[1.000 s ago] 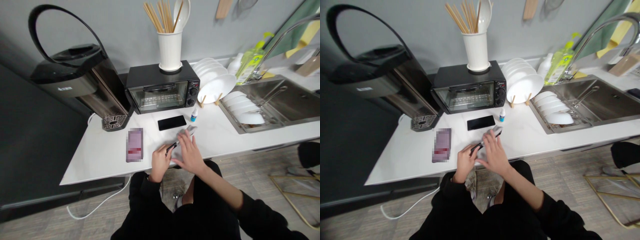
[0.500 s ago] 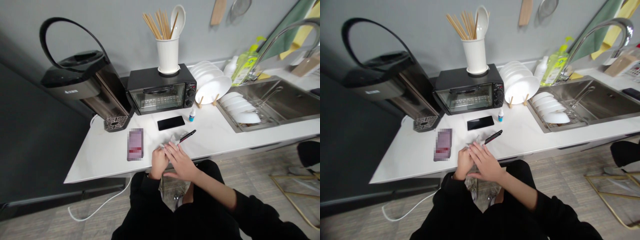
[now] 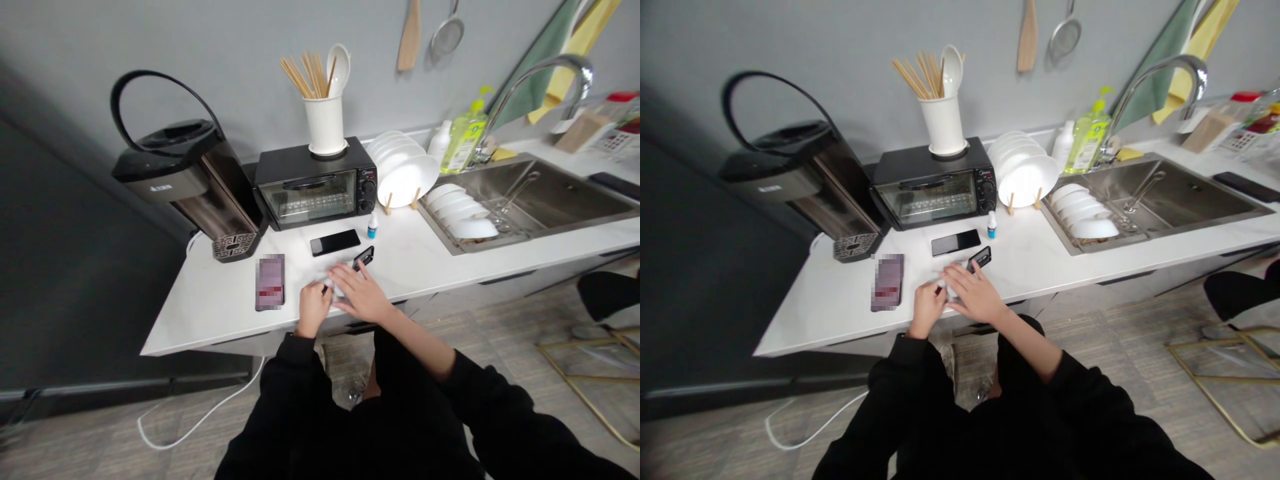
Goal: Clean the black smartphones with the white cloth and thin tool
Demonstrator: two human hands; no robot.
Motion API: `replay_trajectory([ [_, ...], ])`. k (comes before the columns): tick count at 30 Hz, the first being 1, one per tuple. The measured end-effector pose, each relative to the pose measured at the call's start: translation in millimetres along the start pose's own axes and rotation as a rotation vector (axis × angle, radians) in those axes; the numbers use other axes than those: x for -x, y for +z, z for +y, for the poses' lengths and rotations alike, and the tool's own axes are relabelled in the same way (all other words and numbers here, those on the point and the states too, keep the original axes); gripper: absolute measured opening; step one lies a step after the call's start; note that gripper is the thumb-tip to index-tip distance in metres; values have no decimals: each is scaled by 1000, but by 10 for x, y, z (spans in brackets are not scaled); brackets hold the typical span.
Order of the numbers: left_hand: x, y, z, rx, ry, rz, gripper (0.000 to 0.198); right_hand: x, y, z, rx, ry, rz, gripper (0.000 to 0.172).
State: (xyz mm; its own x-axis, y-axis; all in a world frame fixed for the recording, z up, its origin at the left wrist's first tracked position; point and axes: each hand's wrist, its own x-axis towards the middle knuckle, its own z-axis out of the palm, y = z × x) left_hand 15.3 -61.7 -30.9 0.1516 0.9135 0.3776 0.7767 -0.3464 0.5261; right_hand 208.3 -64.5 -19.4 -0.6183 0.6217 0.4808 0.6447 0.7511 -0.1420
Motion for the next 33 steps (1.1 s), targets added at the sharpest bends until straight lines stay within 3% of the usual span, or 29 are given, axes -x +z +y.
replay_trajectory([
  [3, 6, -5, 55, 16, 3, 13, 30, 51, -142, 334, 52, 204, 82, 77],
  [5, 2, -14, 92, 26, 6, 21, 31, 64, -189, 373, 44, 236, 97, 79],
  [11, -29, -1, 43, -1, 4, 52, 31, -5, -19, -118, -41, -37, 1, 91],
  [14, -23, 31, -1, -21, -18, 70, 38, -18, -1, -8, -33, -128, -29, 84],
  [20, -4, 27, 97, 14, -20, 67, 33, 47, -121, 564, -11, 161, 126, 68],
  [24, -12, 6, 152, 18, -32, 70, 34, 41, -84, 440, -13, 231, 160, 75],
  [29, -30, 13, 127, -16, -46, 57, 28, -11, 5, 51, -60, 58, 21, 91],
  [31, -31, 16, 124, -31, -49, 50, 26, -14, -15, 88, -70, -34, -29, 88],
  [33, -28, 18, 138, -40, -49, 41, 26, -4, -62, 262, -48, -24, -14, 80],
])
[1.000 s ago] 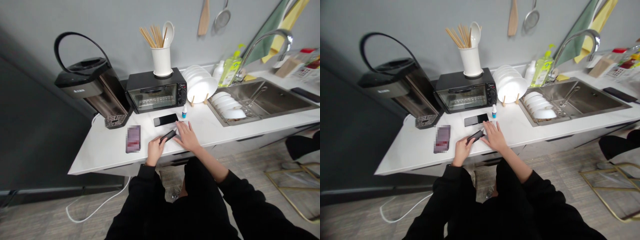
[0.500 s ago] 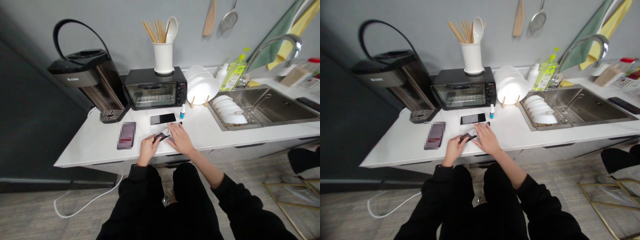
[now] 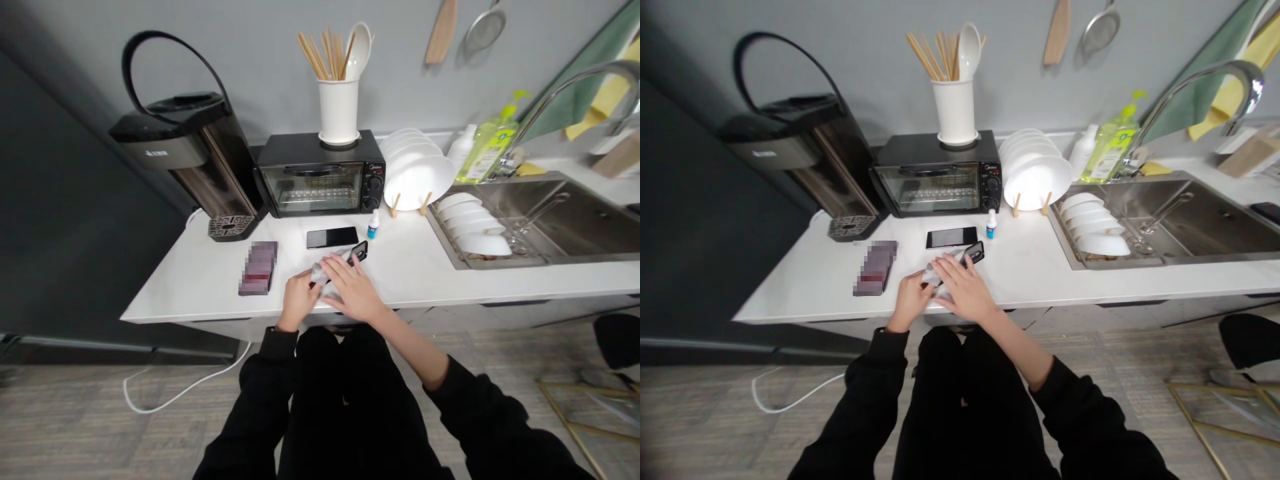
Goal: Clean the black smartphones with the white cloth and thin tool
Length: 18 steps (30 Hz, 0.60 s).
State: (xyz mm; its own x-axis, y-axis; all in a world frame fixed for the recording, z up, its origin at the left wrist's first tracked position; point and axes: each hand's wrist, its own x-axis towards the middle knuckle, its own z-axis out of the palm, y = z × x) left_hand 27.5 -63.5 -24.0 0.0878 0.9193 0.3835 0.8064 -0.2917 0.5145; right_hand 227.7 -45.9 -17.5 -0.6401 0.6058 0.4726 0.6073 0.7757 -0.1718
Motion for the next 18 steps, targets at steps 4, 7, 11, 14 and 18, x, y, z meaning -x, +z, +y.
replay_trajectory([
  [4, 4, 0, 33, -16, 13, -41, 33, 33, -55, 254, 55, 266, 175, 75],
  [7, -6, 11, 1, -41, 20, -77, 26, 24, 39, -9, 5, 232, 161, 84],
  [11, -14, 27, -71, -82, 6, -77, 24, -24, 161, -404, -65, -56, 24, 88],
  [14, -11, 3, -49, -92, 16, -87, 14, -16, 95, -223, -10, -41, 29, 78],
  [18, -4, -56, 60, -41, 43, -81, 29, 29, -21, 151, 94, 246, 167, 72],
])
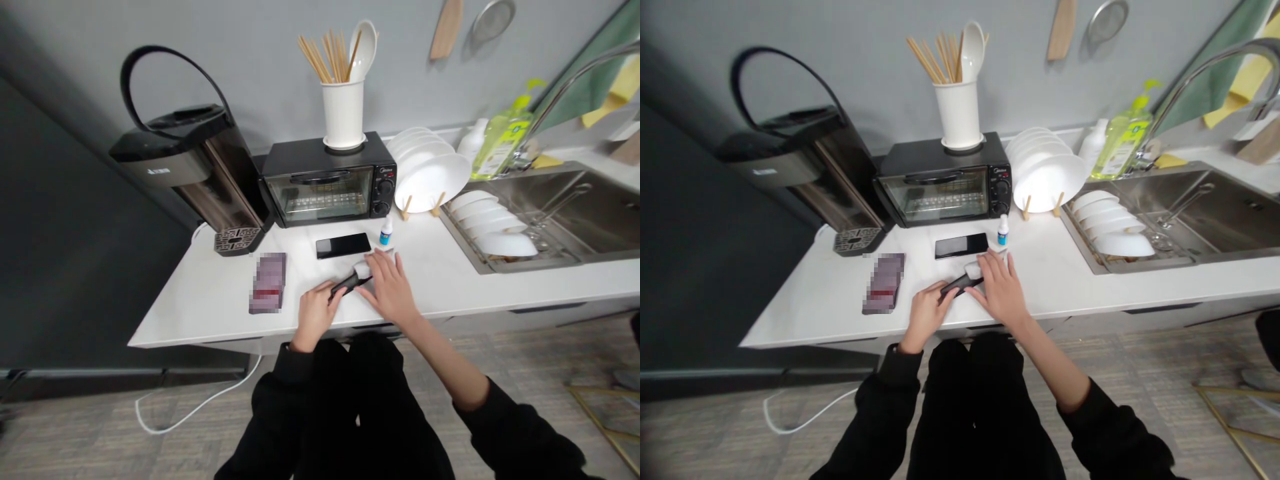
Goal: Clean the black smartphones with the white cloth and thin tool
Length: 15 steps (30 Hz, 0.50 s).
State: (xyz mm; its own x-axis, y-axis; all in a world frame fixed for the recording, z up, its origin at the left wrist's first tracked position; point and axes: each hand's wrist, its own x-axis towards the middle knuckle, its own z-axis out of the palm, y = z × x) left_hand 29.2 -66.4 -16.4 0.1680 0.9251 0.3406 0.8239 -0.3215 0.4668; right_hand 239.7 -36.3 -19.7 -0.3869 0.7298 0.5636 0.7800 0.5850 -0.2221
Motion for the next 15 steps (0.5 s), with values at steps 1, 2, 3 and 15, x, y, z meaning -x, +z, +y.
replay_trajectory([
  [1, 3, -8, 15, 17, 6, 0, 30, 9, 6, -7, 11, 52, 25, 75],
  [2, 7, -10, 18, 28, 9, -7, 30, 30, 24, -68, 14, 81, 37, 79],
  [3, 14, -5, 8, 29, 9, -22, 28, 60, 51, -173, 10, 82, 32, 85],
  [15, 37, -44, -2, 121, 45, -61, 26, 66, -32, -73, 32, 92, -15, 79],
])
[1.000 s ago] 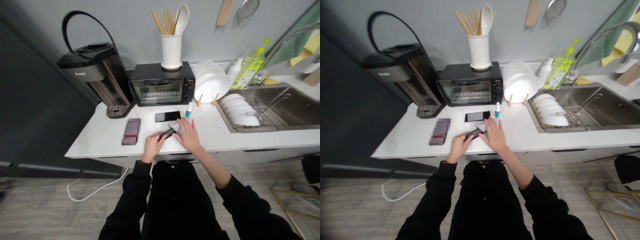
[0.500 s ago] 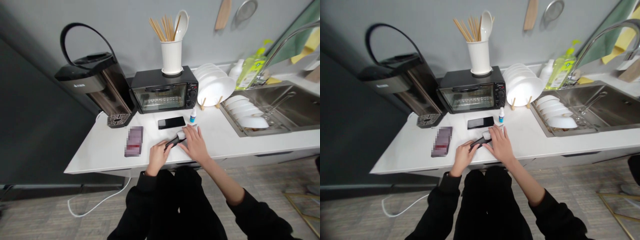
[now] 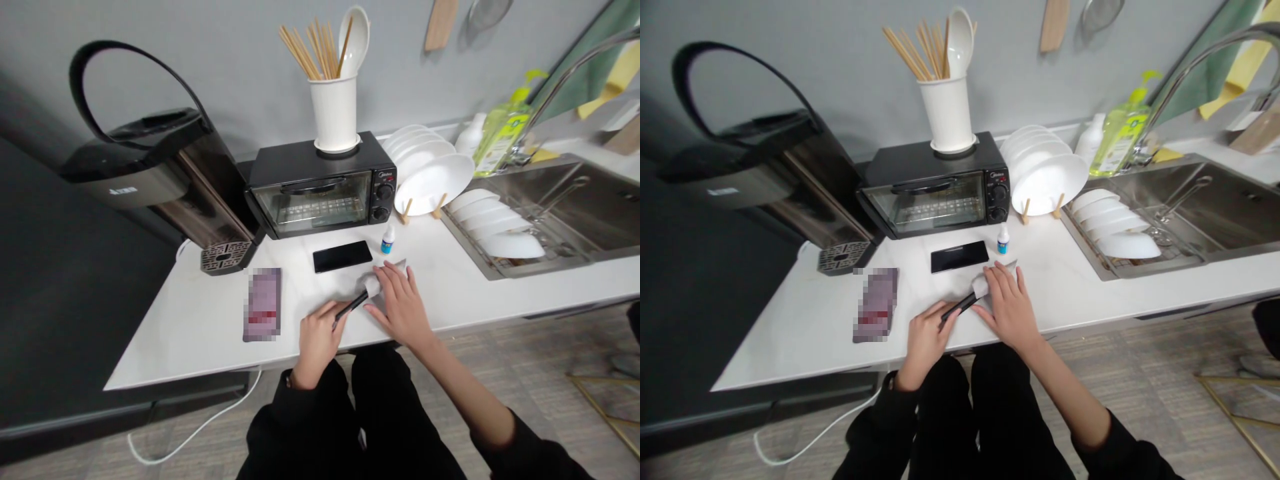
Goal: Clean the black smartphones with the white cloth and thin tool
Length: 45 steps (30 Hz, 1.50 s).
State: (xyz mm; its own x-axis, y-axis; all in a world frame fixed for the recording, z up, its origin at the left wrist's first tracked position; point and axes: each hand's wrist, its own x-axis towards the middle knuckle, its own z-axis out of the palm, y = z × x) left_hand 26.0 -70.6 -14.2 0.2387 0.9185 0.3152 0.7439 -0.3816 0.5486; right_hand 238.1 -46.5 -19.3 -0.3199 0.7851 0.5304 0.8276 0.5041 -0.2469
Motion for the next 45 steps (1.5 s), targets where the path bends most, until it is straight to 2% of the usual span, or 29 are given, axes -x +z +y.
replay_trajectory([
  [2, 11, 22, -45, -30, -16, 1, 24, 17, 27, -160, -35, -20, -10, 85],
  [4, 32, 63, -132, -94, -38, 2, 20, 64, 72, -411, -87, -138, -68, 90],
  [6, 51, 92, -201, -143, -46, 2, 13, 91, 92, -555, -124, -285, -139, 87],
  [8, 51, 93, -203, -146, -37, 7, 13, 69, 69, -476, -120, -320, -160, 81],
  [12, 12, 44, -65, -53, -16, 31, 24, -44, -10, -32, -20, -63, -38, 67],
  [14, 1, 39, -32, -33, -19, 28, 26, -50, 0, -15, -9, 12, 10, 68],
  [16, 5, 57, -57, -68, -27, 17, 23, 0, 42, -177, -44, -52, -17, 75],
  [18, 17, 82, -106, -120, -43, 9, 18, 66, 79, -362, -83, -212, -89, 81],
  [20, 24, 92, -130, -151, -49, 7, 17, 89, 82, -401, -89, -334, -140, 82],
  [21, 23, 87, -123, -146, -46, 8, 17, 77, 71, -350, -77, -336, -140, 80],
  [24, 5, 52, -54, -83, -31, 17, 21, -10, 29, -93, -15, -145, -62, 73],
  [26, -6, 38, -23, -48, -28, 24, 26, -38, 29, -51, -5, -13, -6, 74],
  [28, -6, 48, -40, -60, -36, 9, 24, -6, 59, -193, -40, -18, -11, 79],
  [31, 11, 82, -110, -119, -85, -24, 20, 77, 97, -477, -102, -231, -116, 84],
  [33, 18, 86, -122, -136, -100, -35, 16, 77, 80, -480, -104, -320, -160, 81],
  [35, 14, 67, -86, -120, -77, -23, 17, 17, 39, -309, -66, -249, -135, 76],
  [37, 4, 42, -32, -96, -50, 9, 24, -59, 4, -113, -12, -91, -66, 72],
  [39, -3, 34, -6, -81, -36, 28, 26, -88, -4, -62, 5, 10, -21, 71],
  [40, -1, 39, -11, -89, -35, 21, 25, -75, 3, -109, -10, 5, -25, 73],
  [43, 17, 79, -80, -158, -67, -14, 17, 38, 41, -378, -101, -196, -128, 80],
  [45, 29, 95, -115, -194, -94, -25, 16, 91, 46, -451, -131, -344, -190, 79],
])
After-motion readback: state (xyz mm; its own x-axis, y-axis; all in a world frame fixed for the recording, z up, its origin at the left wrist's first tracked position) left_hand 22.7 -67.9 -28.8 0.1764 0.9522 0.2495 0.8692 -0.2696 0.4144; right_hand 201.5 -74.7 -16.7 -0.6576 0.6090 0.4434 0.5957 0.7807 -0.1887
